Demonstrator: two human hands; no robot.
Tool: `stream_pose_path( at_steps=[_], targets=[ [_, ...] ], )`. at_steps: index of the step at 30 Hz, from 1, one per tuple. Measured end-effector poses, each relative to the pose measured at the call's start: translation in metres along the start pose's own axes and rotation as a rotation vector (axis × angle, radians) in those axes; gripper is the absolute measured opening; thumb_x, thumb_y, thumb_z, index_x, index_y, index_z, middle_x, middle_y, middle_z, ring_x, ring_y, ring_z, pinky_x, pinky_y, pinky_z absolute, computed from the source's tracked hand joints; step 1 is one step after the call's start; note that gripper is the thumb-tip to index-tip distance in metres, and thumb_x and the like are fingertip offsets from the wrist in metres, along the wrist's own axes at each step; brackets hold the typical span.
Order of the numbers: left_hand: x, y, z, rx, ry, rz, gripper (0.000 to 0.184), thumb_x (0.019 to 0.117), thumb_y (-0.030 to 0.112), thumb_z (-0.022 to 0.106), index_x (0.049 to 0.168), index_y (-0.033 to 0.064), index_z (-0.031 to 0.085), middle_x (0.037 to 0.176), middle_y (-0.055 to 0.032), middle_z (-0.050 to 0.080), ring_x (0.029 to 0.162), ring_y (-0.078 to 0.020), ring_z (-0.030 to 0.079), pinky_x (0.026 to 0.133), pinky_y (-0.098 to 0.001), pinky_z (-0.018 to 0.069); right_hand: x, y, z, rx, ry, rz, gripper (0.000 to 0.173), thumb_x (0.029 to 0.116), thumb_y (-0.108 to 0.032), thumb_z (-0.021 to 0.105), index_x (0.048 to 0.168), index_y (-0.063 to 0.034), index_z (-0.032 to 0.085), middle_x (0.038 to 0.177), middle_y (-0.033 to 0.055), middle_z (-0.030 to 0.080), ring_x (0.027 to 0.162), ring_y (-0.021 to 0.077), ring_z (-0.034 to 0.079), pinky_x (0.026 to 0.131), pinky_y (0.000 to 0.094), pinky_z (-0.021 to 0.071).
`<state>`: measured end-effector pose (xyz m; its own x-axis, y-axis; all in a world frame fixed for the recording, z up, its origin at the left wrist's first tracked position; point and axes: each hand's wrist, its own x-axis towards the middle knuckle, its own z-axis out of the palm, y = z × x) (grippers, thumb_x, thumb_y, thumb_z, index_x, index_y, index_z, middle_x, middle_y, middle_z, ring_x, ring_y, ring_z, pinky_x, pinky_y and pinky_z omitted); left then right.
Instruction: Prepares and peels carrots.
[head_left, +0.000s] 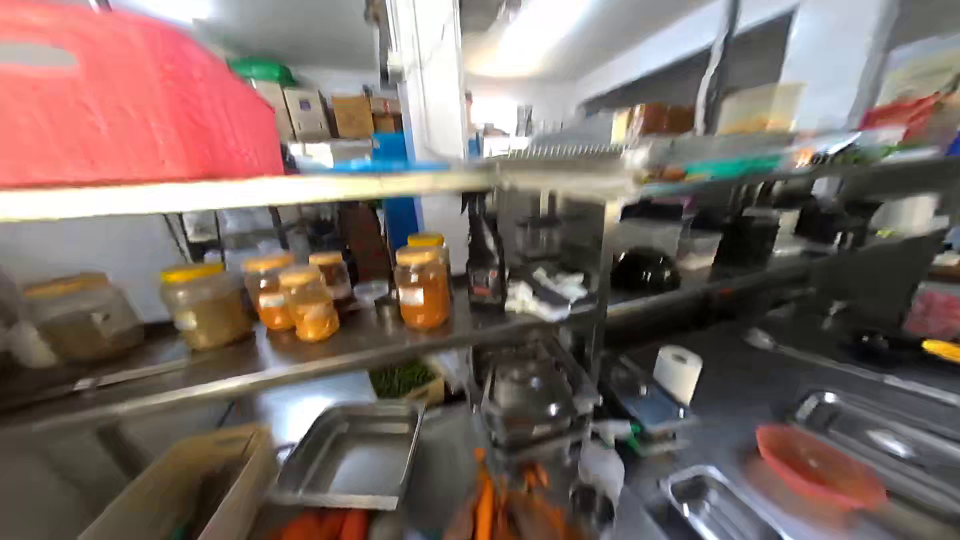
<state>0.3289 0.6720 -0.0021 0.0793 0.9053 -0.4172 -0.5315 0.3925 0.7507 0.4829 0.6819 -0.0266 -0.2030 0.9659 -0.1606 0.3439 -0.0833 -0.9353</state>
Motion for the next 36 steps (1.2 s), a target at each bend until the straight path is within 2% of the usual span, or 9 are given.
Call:
stream_pose_path(
  at_steps=[5,12,15,18,20,22,27,32,36],
  targets=[
    [-0.005,-0.005,0.001,-0.044,0.068,-0.165,0.041,0.1099,0.036,0.042,0.115,0.0005,0.061,0.079,-0.0123,0.066,0.059,-0.0188,0.064,0.051,-0.0317,0.0554,0.016,-0.002,-0.01,-0.337,0.038,0.078,0.056,0.1104,-0.045,0.032,0.122,-0.0055,0.069,0.11,0.0191,0.071,0.106,0.0339,0.067,0.095,0.0578,0.0506],
    [0.004,-0.007,0.004,-0.207,0.179,-0.096,0.034,0.1107,0.029,0.041,0.113,0.0003,0.058,0.078,-0.0125,0.064,0.062,-0.0188,0.063,0.054,-0.0325,0.0557,-0.035,0.011,0.022,-0.386,0.051,-0.174,0.045,0.1074,-0.035,0.041,0.127,-0.0044,0.069,0.121,0.018,0.071,0.119,0.0308,0.065,0.106,0.054,0.048],
    [0.031,-0.011,-0.006,-0.231,0.16,-0.126,0.042,0.1109,0.036,0.036,0.11,-0.0007,0.056,0.072,-0.0118,0.061,0.052,-0.0165,0.058,0.046,-0.0288,0.0513,-0.055,0.012,0.039,-0.123,-0.034,-0.177,0.038,0.1074,-0.029,0.042,0.115,-0.006,0.071,0.096,0.0078,0.07,0.089,0.0166,0.067,0.086,0.0395,0.0552],
    [0.037,-0.007,-0.017,-0.171,0.151,-0.144,0.043,0.1106,0.039,0.037,0.113,0.0007,0.056,0.077,-0.0115,0.062,0.056,-0.0166,0.06,0.048,-0.0283,0.0521,-0.051,0.005,0.038,0.187,-0.16,-0.032,0.039,0.1084,-0.027,0.035,0.1,-0.0071,0.068,0.074,-0.0029,0.057,0.059,0.0071,0.05,0.056,0.0266,0.0449],
    [0.026,-0.004,-0.024,-0.145,0.139,-0.113,0.038,0.1095,0.036,0.042,0.118,0.0023,0.058,0.085,-0.0117,0.065,0.064,-0.0181,0.064,0.056,-0.0304,0.0561,-0.038,-0.003,0.028,0.253,-0.111,0.021,0.042,0.1095,-0.026,0.033,0.098,-0.0046,0.067,0.072,-0.0021,0.058,0.054,0.0058,0.047,0.051,0.0245,0.0419],
    [0.013,-0.002,-0.031,-0.118,0.082,-0.106,0.04,0.1092,0.038,0.043,0.12,0.0042,0.06,0.09,-0.0119,0.068,0.066,-0.0175,0.065,0.057,-0.0287,0.0558,-0.019,-0.002,0.015,0.102,-0.01,-0.017,0.042,0.111,-0.024,0.036,0.1,-0.0023,0.07,0.076,0.002,0.061,0.062,0.0091,0.052,0.061,0.0288,0.0473],
    [-0.008,-0.01,-0.032,-0.109,-0.028,-0.146,0.04,0.1089,0.039,0.044,0.12,0.0045,0.061,0.089,-0.0116,0.067,0.064,-0.016,0.064,0.055,-0.0259,0.0554,0.0,0.011,0.005,-0.26,0.119,-0.177,0.04,0.1091,-0.034,0.046,0.108,-0.006,0.074,0.097,0.0162,0.072,0.093,0.0329,0.069,0.085,0.0599,0.0533],
    [-0.009,-0.014,-0.014,-0.12,0.201,-0.122,0.029,0.1081,0.03,0.047,0.114,0.0051,0.06,0.084,-0.0105,0.064,0.063,-0.0169,0.063,0.053,-0.0292,0.054,-0.03,0.011,0.025,-0.384,0.111,-0.281,0.033,0.1055,-0.028,0.052,0.114,-0.0062,0.074,0.106,0.0154,0.074,0.102,0.0306,0.071,0.094,0.0554,0.0545],
    [0.013,-0.013,-0.016,-0.233,0.208,-0.084,0.035,0.1079,0.036,0.046,0.116,0.0043,0.059,0.082,-0.01,0.065,0.064,-0.0166,0.064,0.055,-0.0308,0.0556,-0.054,0.015,0.04,-0.2,-0.051,-0.181,0.04,0.107,-0.032,0.044,0.105,-0.0049,0.074,0.091,0.009,0.071,0.087,0.0198,0.068,0.085,0.0429,0.0554]
  ],
)
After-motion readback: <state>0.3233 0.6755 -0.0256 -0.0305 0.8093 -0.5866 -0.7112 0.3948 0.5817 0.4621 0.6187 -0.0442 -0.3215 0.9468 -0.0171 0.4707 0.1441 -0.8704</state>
